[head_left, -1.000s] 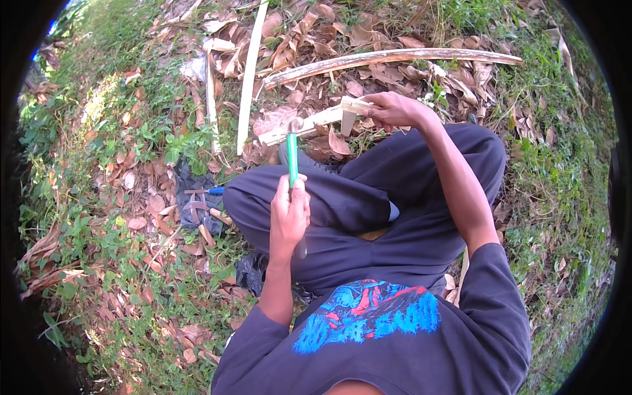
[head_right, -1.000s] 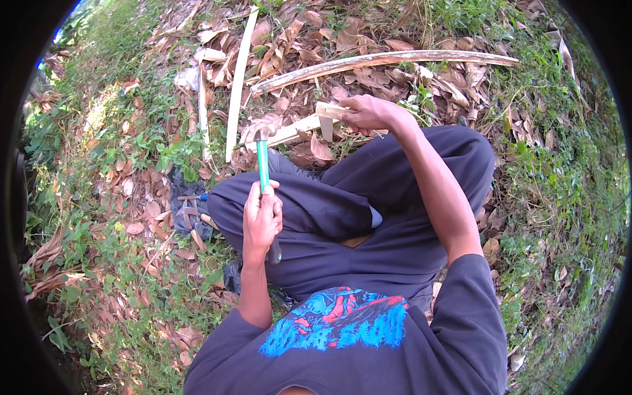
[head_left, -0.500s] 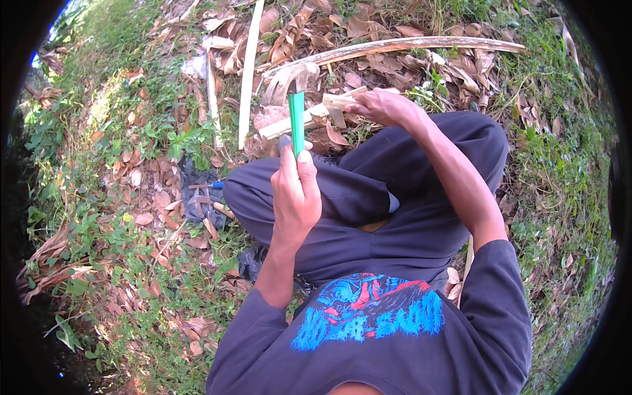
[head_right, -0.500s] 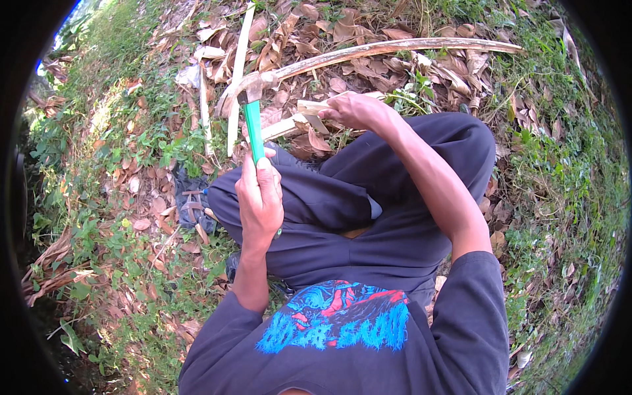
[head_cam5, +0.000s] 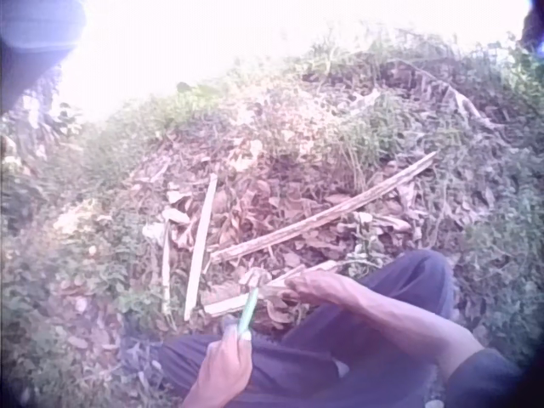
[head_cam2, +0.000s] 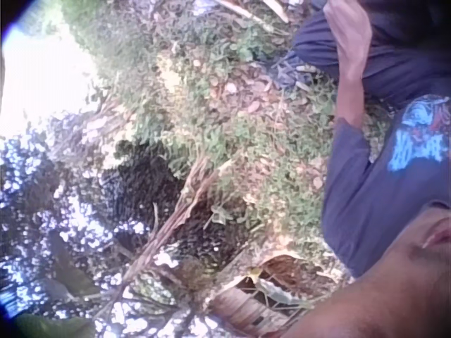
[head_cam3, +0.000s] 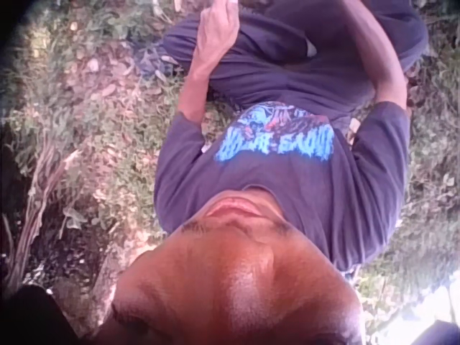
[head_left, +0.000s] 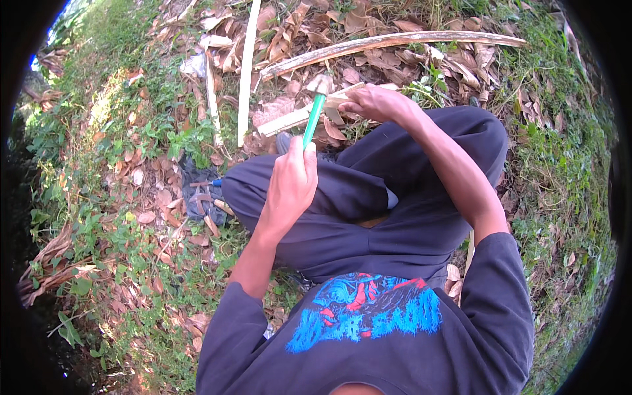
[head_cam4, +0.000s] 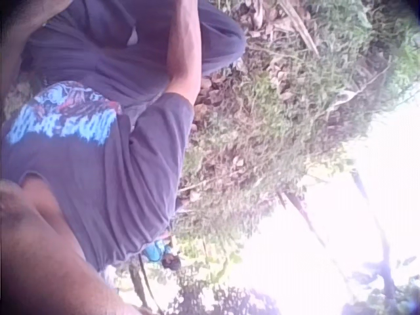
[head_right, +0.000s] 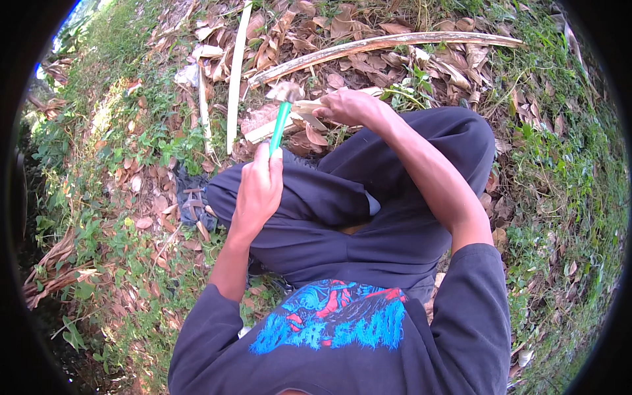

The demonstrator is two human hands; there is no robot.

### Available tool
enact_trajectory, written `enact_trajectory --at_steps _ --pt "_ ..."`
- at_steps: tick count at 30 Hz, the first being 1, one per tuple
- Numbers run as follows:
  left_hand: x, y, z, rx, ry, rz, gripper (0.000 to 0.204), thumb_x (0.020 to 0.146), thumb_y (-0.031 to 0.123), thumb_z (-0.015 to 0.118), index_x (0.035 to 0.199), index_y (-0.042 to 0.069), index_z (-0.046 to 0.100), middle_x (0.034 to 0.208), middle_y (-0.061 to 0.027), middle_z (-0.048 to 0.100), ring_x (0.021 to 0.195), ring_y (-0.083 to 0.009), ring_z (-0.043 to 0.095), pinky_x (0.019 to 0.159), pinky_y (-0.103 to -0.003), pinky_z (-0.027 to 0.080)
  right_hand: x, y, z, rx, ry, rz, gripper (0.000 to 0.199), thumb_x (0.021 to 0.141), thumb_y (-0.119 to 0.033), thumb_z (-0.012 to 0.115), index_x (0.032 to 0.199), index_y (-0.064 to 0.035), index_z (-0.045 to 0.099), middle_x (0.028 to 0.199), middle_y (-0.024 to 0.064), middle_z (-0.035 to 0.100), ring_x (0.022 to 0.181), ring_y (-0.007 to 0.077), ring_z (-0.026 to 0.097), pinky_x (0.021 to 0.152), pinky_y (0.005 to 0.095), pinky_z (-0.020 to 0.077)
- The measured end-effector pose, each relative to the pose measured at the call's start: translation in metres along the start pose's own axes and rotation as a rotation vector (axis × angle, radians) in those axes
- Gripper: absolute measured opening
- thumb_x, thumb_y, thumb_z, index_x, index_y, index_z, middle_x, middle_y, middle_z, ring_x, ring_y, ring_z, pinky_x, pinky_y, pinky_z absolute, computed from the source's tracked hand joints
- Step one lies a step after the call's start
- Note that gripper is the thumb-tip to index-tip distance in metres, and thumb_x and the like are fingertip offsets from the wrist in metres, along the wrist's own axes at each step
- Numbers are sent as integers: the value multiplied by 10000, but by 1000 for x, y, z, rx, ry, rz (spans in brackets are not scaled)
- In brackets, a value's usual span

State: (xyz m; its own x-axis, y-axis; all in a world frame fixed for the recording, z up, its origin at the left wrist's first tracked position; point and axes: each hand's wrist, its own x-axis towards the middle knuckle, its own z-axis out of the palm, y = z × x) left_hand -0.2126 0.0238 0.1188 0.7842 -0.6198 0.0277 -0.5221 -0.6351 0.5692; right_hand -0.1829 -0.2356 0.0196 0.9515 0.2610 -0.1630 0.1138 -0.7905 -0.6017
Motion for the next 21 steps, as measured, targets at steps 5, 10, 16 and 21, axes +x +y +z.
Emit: enact_trajectory --at_steps 5,10,16,21 --pt "5 27 -23 -179 159 -77 190 1043 150 457 1018 -34 494 650 -265 549 634 -446 574 525 -509 396 -2 -2 0 7 -60 49 544 1036 -509 428 1021 -18 662 900 238 691 897 410 682 786 520 526" --pt "8 0 -5 -49 154 58 221 1068 168 424 1020 -27 518 615 -103 540 491 -199 526 466 -378 389 7 17 1 -6 34 -56 575 1014 -546 455 965 -1 634 929 223 670 926 396 654 800 501 495" --pt "1 -6 7 -29 -22 -87 199 1028 145 491 932 -27 462 640 -287 526 622 -491 590 511 -509 409 6 -4 -3 -14 -87 126 594 1009 -585 429 1081 -42 658 1022 200 689 1024 366 659 832 497 509" --pt "11 32 -26 -220 318 -13 143 1024 114 478 996 -23 510 606 -199 534 555 -423 591 490 -474 406 6 10 9 48 -24 62 571 1021 -555 437 1063 -29 655 967 212 682 959 376 657 816 493 503"
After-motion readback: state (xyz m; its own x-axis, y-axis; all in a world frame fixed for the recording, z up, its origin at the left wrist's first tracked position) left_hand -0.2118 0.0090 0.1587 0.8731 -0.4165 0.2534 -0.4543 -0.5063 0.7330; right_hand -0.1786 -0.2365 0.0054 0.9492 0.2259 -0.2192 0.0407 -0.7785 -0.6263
